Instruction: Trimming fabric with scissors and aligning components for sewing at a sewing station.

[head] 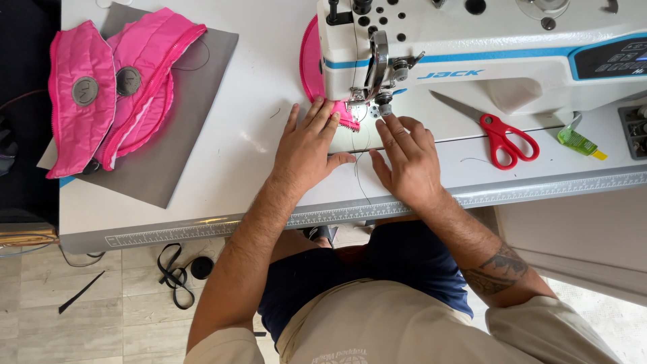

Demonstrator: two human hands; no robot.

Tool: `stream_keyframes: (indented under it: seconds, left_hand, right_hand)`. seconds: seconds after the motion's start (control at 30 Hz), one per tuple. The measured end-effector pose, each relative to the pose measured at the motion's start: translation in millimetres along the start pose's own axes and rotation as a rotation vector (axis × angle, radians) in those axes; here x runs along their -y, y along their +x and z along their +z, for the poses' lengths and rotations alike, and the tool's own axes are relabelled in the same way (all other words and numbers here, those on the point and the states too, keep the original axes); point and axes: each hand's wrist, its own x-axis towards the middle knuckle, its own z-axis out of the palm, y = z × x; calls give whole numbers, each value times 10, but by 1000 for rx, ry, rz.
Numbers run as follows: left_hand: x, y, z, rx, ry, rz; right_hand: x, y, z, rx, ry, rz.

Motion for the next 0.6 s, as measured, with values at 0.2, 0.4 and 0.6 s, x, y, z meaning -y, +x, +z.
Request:
stream_keyframes:
  seconds: [0.2, 0.4, 0.6]
  left_hand:
    - [49, 37, 52, -8, -2, 2]
    - [57, 97, -34, 60, -11, -23]
    - [83, 182, -81, 120, -11, -37]
  right_hand:
    - [-6, -13, 23, 3, 0, 26]
    - [11, -8, 24, 28, -20, 29]
    - [-12, -39, 54, 50, -36, 44]
